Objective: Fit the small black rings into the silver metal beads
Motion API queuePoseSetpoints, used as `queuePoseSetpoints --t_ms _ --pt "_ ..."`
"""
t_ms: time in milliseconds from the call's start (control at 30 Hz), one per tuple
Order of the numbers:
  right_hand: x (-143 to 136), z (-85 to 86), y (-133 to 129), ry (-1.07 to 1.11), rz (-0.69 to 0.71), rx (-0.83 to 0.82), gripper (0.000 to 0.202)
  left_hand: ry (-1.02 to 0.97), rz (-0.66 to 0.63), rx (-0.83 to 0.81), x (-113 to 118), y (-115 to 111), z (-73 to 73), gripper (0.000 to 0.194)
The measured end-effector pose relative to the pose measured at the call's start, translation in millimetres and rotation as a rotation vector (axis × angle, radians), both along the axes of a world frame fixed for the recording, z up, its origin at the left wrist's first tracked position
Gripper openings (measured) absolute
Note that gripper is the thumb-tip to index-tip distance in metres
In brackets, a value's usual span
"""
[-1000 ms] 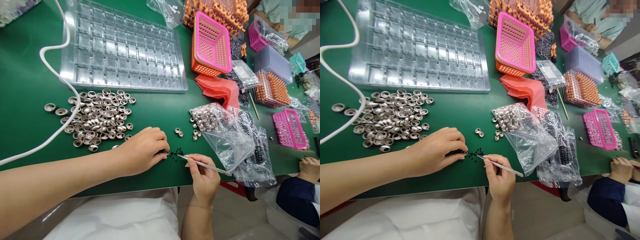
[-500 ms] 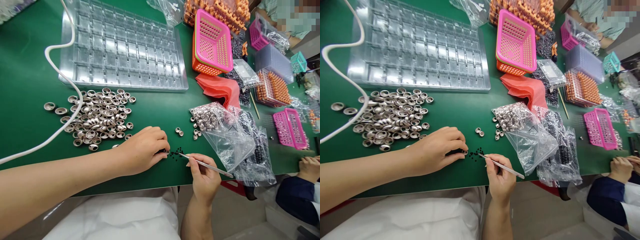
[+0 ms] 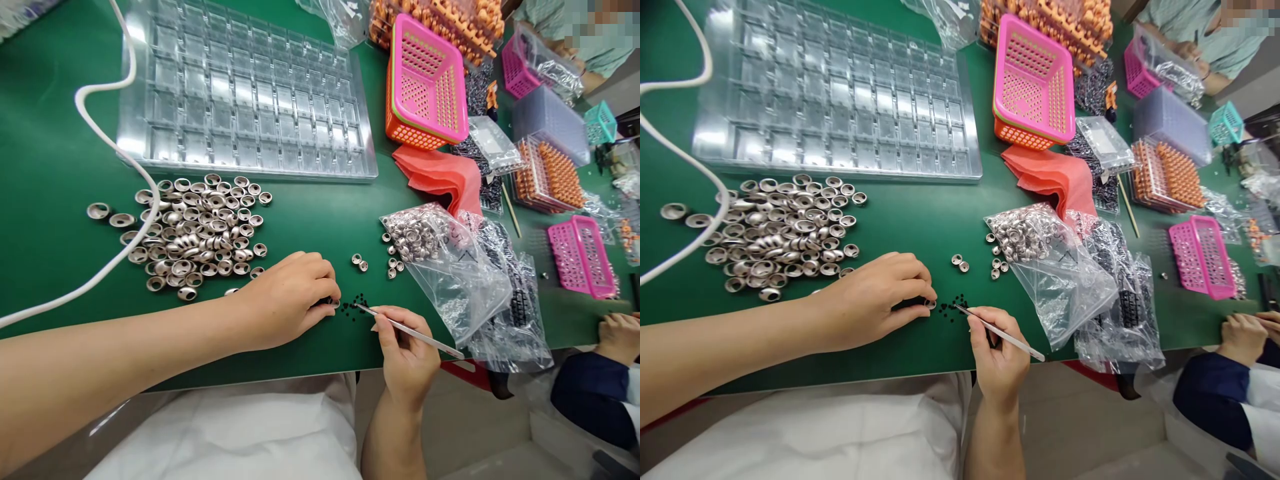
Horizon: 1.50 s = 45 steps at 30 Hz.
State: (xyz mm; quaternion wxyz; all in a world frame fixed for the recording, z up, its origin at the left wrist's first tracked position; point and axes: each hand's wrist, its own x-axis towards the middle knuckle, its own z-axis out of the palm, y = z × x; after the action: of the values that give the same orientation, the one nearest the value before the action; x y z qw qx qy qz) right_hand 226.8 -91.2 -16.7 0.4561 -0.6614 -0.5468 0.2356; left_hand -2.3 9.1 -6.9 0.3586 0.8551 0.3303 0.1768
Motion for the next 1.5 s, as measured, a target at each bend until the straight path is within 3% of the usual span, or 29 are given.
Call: queuePoseSetpoints --t_ms 400,900,1500 --pt "-0.8 -1.3 -0.3 0.008 0.014 0.069 0.013 -0.018 0.010 0.017 -0.6 -2.5 -4.0 0.005" --pt "-0.2 -2.4 -2.8 -0.076 0.005 0.020 0.011 -0.040 0.016 0.017 -0.4 -2.0 -4.7 0.004" --pt "2.1 -5.6 -0.2 -0.007 0.122 0.144 0.029 -0.043 0.017 0.015 0.0 -2.6 -4.0 0.004"
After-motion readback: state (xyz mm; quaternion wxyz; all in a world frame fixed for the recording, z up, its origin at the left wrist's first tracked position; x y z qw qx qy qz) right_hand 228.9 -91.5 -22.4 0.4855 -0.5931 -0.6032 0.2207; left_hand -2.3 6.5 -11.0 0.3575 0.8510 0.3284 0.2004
